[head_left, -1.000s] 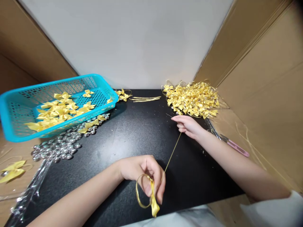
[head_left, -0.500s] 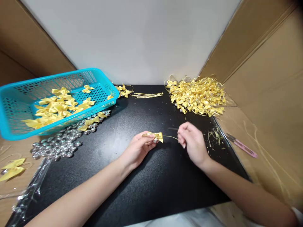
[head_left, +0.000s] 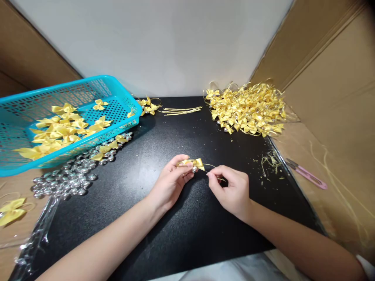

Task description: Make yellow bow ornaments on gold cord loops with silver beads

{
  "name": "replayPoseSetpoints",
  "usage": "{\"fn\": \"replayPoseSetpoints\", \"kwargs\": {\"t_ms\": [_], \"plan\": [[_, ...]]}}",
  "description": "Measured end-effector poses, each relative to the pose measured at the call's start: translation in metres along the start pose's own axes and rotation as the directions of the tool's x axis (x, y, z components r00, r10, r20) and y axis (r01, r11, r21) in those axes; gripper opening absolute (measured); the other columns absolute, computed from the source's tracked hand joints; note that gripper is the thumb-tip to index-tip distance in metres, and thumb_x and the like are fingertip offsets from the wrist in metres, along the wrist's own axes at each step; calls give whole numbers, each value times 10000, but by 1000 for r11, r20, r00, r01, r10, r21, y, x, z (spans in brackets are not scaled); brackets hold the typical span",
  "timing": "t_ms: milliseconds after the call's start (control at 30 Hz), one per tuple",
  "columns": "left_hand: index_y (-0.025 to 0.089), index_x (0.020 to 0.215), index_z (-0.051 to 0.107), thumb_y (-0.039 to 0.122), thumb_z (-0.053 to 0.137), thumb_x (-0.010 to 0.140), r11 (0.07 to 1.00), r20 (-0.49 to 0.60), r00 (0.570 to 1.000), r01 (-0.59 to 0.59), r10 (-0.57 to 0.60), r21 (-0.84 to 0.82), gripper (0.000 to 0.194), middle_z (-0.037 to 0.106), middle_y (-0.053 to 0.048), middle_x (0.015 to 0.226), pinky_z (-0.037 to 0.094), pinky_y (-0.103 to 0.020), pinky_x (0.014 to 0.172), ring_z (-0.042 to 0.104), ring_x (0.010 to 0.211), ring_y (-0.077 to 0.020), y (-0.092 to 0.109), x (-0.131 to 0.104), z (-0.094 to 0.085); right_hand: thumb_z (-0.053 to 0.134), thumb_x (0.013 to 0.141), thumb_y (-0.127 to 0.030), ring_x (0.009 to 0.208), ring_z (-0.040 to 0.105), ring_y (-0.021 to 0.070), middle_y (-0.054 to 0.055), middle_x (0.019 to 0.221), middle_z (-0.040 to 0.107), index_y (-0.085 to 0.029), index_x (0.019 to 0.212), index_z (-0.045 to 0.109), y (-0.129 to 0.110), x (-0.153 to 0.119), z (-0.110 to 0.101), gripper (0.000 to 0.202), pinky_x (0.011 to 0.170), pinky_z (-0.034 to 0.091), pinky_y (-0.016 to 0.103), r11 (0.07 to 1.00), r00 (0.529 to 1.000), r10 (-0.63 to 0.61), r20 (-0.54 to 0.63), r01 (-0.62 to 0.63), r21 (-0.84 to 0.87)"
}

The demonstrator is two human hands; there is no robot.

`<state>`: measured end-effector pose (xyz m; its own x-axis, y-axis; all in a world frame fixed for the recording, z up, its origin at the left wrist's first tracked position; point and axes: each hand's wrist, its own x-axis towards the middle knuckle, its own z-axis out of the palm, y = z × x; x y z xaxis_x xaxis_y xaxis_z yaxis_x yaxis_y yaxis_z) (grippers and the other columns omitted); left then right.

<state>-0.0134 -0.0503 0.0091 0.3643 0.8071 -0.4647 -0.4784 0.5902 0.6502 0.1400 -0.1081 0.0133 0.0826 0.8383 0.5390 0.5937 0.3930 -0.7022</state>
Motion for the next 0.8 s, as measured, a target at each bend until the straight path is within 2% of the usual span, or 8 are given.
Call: {"fn": "replayPoseSetpoints", "kwargs": {"t_ms": [167, 433, 800], "plan": [[205, 774, 643, 149, 835, 587, 1000, 1, 1000, -27, 27, 3, 273, 723, 29, 701, 522, -182, 630, 662, 660, -96, 0, -1, 1, 537, 832, -82, 496, 503, 81, -31, 576, 544, -183, 689, 548, 0, -1, 0, 176, 508, 430, 192, 1000, 997, 2, 80, -1, -9], [196, 750, 673, 156, 844, 568, 999, -16, 999, -46, 47, 21, 253, 722, 23, 695, 524, -179, 627, 658, 663, -95, -1, -1, 2, 488, 852, -84, 512, 435, 76, -43, 593, 446, -190, 678, 474, 3, 1, -3, 204, 514, 359, 201, 1000, 977, -3, 211, 8, -18], [185, 732, 668, 161, 820, 608, 998, 18, 999, -42, 42, 48, 197, 709, 14, 710, 505, -199, 653, 637, 680, -103, 0, -3, 2, 479, 855, -84, 519, 412, 80, -48, 600, 413, -196, 678, 462, 5, 3, -4, 210, 515, 341, 204, 1000, 971, -9, 240, 4, 23]]}}
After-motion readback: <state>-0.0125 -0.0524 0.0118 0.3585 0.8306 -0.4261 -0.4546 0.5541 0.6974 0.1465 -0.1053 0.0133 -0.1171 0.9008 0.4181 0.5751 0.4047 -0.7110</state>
